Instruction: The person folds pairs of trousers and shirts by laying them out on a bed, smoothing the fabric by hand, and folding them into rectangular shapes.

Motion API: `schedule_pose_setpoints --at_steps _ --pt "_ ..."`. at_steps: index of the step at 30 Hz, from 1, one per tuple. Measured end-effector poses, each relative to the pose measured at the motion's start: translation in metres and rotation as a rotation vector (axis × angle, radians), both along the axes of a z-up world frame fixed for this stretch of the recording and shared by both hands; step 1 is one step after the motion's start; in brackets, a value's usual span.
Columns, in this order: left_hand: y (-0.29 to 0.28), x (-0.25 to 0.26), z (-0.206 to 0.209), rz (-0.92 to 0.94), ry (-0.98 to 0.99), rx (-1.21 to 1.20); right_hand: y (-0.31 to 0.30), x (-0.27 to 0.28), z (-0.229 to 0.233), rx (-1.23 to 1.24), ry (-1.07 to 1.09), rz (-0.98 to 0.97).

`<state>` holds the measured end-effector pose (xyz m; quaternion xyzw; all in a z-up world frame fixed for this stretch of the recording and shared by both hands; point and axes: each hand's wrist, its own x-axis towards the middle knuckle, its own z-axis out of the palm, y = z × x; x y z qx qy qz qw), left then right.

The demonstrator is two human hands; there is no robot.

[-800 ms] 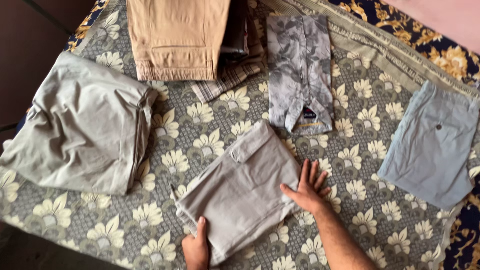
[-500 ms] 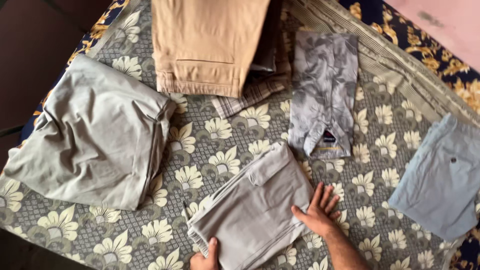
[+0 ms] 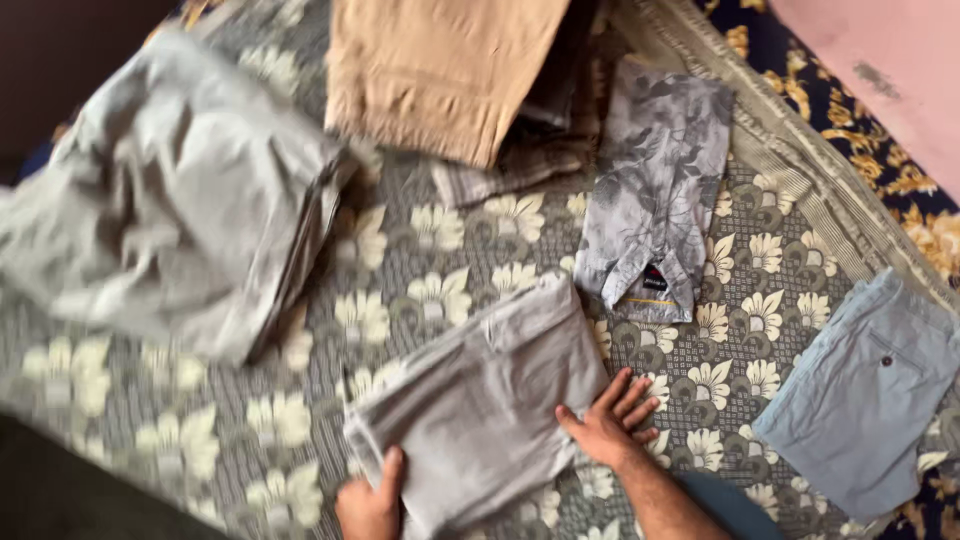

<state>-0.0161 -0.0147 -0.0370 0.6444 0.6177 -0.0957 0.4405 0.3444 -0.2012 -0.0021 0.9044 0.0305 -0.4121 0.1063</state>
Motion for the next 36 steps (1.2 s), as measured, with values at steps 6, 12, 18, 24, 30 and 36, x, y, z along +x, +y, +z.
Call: schedule_pose_setpoints --at_steps 6,12,18,24,30,36 --pt "-0.004 0.022 0.035 0.163 0.169 0.116 0.001 -0.013 0.004 0.094 -0.137 0.049" --pt "-0.029 0.028 0.063 0.344 0.063 0.252 -0.005 -0.029 0.014 0.317 -0.286 0.064" --pt "-0.071 0.048 0.104 0.732 -0.552 -0.152 -0.012 -0.012 0.041 0.776 -0.551 0.356" --pt "-0.132 0.065 0.115 0.793 -0.807 -0.141 -0.012 0.065 0.042 1.217 -0.313 0.273" --pt "-0.193 0.063 0.095 0.950 -0.567 -0.173 -0.021 0.112 0.036 1.098 0.137 0.082" --pt "-0.235 0.076 0.108 1.090 -0.814 -0.209 -0.040 0.086 0.084 0.934 0.174 -0.125"
